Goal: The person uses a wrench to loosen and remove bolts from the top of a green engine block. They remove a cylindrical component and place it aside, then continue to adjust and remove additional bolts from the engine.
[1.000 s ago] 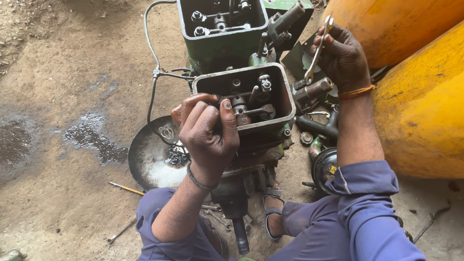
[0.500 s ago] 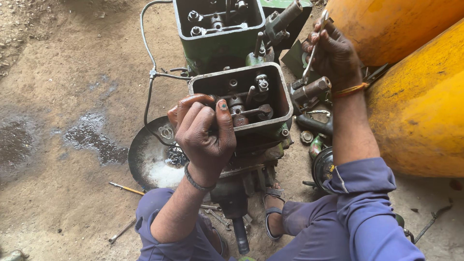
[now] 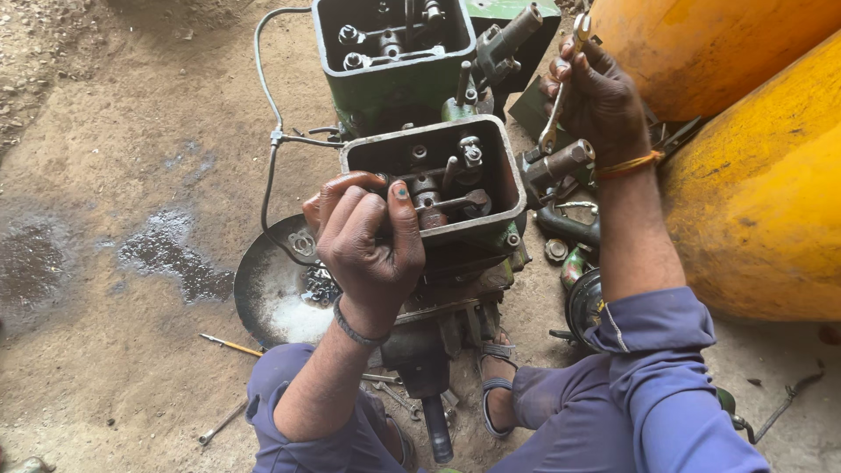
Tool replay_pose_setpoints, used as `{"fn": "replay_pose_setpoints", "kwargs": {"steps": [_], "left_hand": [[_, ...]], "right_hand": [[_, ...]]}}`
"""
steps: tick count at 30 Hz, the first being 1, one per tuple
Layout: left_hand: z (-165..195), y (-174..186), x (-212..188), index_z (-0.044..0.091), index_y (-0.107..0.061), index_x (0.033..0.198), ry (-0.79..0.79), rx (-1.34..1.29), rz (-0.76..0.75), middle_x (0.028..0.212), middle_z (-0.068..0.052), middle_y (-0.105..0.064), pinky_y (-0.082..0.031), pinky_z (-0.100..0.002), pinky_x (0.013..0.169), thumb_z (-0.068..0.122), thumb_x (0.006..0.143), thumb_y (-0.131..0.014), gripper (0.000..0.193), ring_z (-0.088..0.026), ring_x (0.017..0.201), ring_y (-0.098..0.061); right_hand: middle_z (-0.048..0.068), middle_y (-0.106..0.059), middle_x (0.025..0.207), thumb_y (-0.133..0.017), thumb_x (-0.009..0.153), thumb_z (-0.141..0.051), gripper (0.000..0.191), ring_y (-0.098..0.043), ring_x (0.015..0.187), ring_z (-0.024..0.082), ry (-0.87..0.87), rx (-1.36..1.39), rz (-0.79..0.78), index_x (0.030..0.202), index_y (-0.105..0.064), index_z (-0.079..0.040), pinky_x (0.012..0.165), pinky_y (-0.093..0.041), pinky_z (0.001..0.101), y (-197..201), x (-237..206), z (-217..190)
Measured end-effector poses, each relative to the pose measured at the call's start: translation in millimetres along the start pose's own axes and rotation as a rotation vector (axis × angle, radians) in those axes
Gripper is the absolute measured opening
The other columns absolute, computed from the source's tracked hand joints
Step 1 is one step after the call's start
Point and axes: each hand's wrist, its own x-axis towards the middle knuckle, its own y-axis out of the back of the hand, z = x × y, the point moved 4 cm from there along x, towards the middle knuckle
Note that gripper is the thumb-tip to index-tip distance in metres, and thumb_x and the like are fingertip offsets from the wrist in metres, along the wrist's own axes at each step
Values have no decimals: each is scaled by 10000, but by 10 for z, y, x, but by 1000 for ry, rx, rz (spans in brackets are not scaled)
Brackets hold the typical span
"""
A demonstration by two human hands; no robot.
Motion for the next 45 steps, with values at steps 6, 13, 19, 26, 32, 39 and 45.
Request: {"fn": "replay_pose_setpoints", "kwargs": {"steps": [6,13,19,26,32,39,45], "left_hand": [[-1,15,-16,37,-546,706,14,31,5,800,-109,-613,-381,-399,891,4,954,-692,289,-276,879,-614],[-10,-21,-39,40,-551,732,15,22,9,814,-101,-602,-395,-392,912,4,979,-683,282,-279,946,-634],[15,-2,-29,46,-545,716,15,15,20,804,-105,-599,-399,-392,896,1,968,-686,291,-282,941,-642],[-44,20,-23,35,-535,750,26,-43,-6,846,-116,-600,-416,-349,868,10,986,-678,277,-284,950,-623],[-34,24,-31,36,-556,731,7,-8,5,825,-106,-609,-377,-392,921,9,965,-686,269,-271,923,-626],[-7,4,-11,42,-569,728,2,25,-4,798,-95,-601,-372,-391,923,8,959,-686,261,-268,940,-643],[-33,18,-37,32,-566,739,20,13,-5,814,-104,-601,-389,-384,919,11,972,-688,265,-276,935,-635]], "right_hand": [[90,-692,960,-636,1131,-132,145,-633,804,136,-29,-393,226,1195,-645,-2,680,-517,251,-331,-128,-292],[38,-665,832,-625,1080,-130,116,-500,568,67,-124,-976,465,1071,-656,-19,474,-380,239,-968,-135,-399],[25,-703,885,-601,1078,-46,155,-641,802,76,154,-1433,183,1189,-701,-4,705,-518,224,-1567,-40,-218],[35,-695,837,-619,1102,-158,156,-540,574,54,17,-1229,300,1125,-727,-47,474,-418,244,-1422,-42,-319],[90,-659,842,-580,1193,-129,215,-591,630,105,197,-550,391,1025,-644,-11,524,-463,242,-978,-83,-513],[63,-658,780,-570,1132,-234,237,-486,494,75,-128,-696,486,1004,-637,-45,457,-452,255,-448,20,-163],[60,-625,788,-566,1122,-223,206,-529,541,69,-181,-512,554,1006,-602,-57,441,-412,248,-274,4,-116]]}}
